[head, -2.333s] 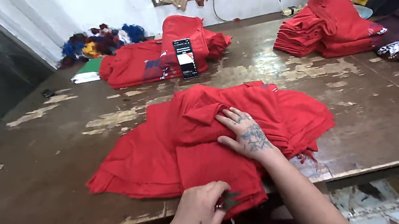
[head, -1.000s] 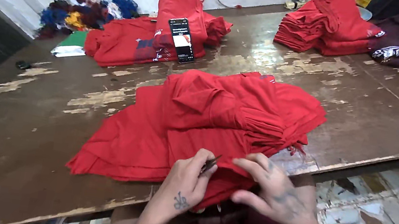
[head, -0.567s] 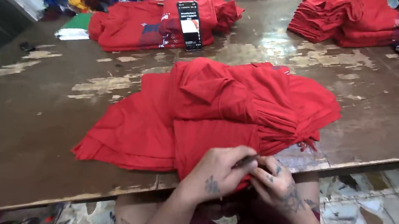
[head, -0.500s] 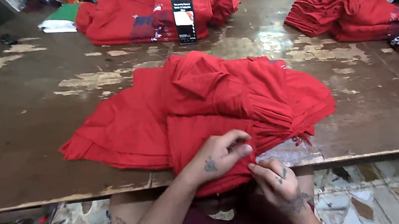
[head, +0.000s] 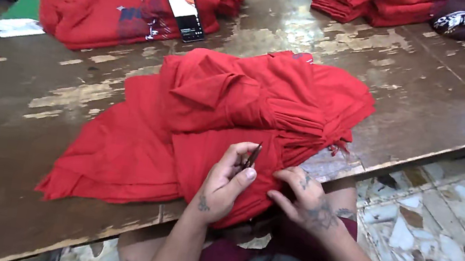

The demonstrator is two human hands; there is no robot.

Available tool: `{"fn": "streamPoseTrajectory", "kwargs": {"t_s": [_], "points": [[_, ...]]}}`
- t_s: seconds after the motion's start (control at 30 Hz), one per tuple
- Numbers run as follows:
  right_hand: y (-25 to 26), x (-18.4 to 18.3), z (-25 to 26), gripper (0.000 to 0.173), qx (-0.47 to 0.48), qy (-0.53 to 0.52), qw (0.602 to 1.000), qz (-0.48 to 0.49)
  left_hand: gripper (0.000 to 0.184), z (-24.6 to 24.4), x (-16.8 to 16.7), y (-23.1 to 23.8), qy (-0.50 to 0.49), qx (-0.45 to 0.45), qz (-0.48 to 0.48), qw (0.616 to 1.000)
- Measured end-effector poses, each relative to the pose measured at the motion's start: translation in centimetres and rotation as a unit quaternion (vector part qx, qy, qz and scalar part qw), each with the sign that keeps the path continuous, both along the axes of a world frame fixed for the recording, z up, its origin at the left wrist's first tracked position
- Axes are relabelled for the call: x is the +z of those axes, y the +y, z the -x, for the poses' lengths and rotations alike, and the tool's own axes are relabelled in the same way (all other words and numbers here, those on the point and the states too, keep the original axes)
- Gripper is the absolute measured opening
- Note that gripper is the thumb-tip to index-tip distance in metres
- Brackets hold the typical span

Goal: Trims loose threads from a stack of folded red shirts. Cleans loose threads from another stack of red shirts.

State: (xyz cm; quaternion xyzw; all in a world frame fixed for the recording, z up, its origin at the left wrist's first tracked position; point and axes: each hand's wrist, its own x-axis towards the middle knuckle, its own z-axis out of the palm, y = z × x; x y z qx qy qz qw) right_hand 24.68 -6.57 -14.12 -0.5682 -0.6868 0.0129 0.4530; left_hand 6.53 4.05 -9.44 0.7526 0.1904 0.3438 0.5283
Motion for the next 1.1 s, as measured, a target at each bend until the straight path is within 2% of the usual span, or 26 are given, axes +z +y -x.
{"fn": "streamPoseTrajectory", "kwargs": {"t_s": [0.1,0.17,0.33,0.4,0.5,0.57,0.6,0.67,0.77,0.93,1.1], "points": [[0.1,-0.5,-0.2,0.023,-0.002,-0.028,1.000,-0.005,0.044,0.2,-0.2,-0.3,0.022,0.020,-0.035,0.999],[-0.4,-0.5,-0.8,0.016,-0.002,-0.043,0.999,-0.016,0.042,0.3,-0.4,-0.8,0.054,0.029,-0.064,0.996],[-2.8,0.5,-3.6,0.022,0.030,-0.023,0.999,-0.005,0.037,0.4,0.3,-1.4,0.177,0.014,-0.182,0.967],[-3.7,0.9,-4.0,0.027,0.041,-0.008,0.999,0.008,0.036,0.5,0.4,-1.5,0.198,0.007,-0.210,0.957],[-3.4,1.2,-3.4,0.046,0.040,0.006,0.999,0.013,0.038,0.6,0.0,-1.1,0.171,0.018,-0.163,0.972],[-2.3,1.0,-2.2,0.053,0.023,-0.002,1.000,0.013,0.040,0.6,-0.1,-1.2,0.157,0.030,-0.126,0.979],[-1.6,0.7,-1.5,0.051,0.011,-0.011,1.000,0.012,0.040,0.5,-0.1,-1.2,0.156,0.033,-0.122,0.980],[-0.2,-0.5,-0.7,0.036,-0.010,-0.031,0.999,0.009,0.040,0.6,-0.2,-1.4,0.160,0.033,-0.131,0.978],[0.3,-0.9,-1.6,0.020,0.030,0.014,0.999,0.001,0.040,1.1,0.0,-1.3,0.161,0.021,-0.155,0.974],[-1.3,-0.1,-4.3,0.021,0.120,0.062,0.990,0.030,0.040,1.8,0.1,-1.5,0.160,0.007,-0.150,0.976],[-0.7,0.7,-3.5,0.027,0.102,0.064,0.992,0.020,0.041,1.1,0.1,-1.3,0.149,0.020,-0.108,0.983]]}}
